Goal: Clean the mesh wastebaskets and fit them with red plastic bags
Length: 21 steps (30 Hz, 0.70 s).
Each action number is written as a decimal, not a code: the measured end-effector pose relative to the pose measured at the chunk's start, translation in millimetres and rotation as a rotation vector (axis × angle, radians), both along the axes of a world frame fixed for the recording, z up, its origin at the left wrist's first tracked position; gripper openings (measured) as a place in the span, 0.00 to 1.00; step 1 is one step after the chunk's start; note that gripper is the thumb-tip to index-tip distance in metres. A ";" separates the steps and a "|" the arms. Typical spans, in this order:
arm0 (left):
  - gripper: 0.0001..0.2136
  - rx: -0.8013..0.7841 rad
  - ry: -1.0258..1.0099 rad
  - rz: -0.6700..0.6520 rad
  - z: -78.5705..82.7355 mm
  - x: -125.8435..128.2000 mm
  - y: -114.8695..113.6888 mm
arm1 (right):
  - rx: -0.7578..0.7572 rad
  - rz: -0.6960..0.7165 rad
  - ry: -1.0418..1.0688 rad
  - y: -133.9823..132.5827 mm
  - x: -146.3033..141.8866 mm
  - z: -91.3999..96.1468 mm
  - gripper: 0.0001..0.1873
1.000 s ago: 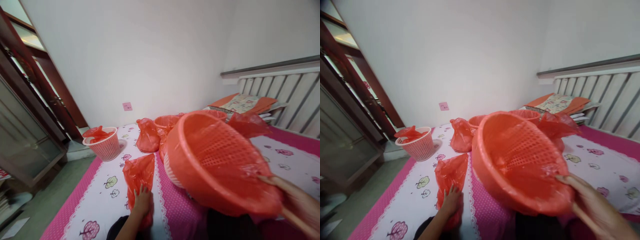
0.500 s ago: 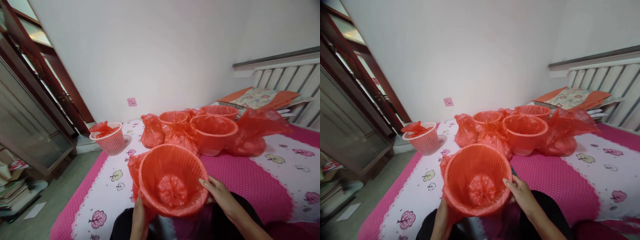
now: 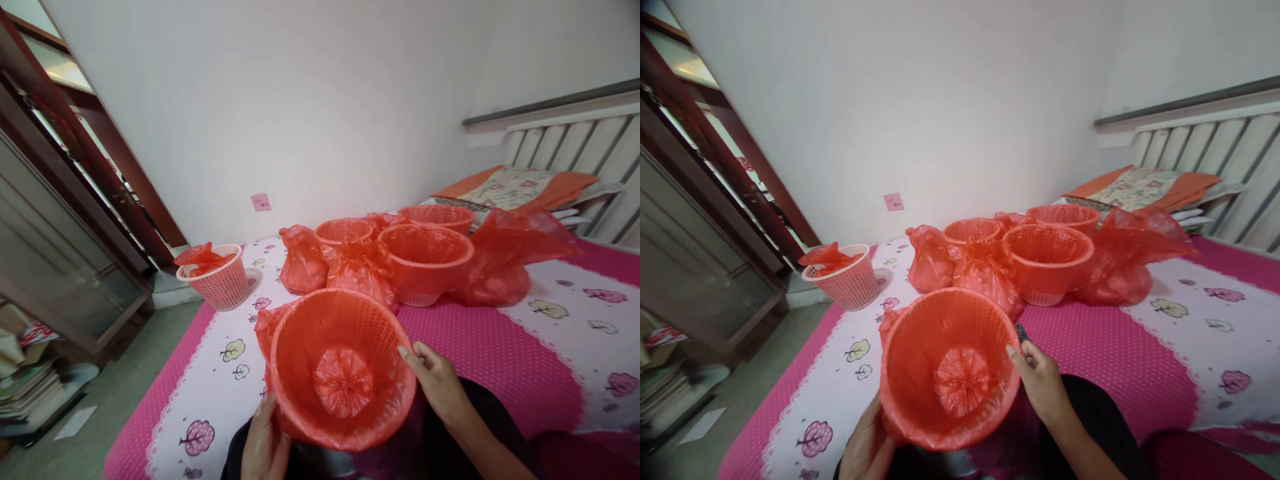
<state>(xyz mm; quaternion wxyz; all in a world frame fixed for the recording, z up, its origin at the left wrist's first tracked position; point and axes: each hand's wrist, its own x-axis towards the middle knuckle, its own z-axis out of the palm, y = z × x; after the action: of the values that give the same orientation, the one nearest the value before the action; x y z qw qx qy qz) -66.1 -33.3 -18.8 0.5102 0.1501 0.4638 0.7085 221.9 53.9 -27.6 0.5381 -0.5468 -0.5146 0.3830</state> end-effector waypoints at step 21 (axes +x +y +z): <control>0.50 0.098 0.134 -0.652 29.5 55.7 -17.0 | -0.017 -0.155 0.103 1.1 -9.8 -14.0 0.34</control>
<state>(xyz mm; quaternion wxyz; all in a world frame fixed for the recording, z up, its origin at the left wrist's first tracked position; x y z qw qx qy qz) -10.4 -50.3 10.7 0.6705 0.3611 0.3893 0.5181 212.1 55.1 -41.6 0.5871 -0.5691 -0.4391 0.3724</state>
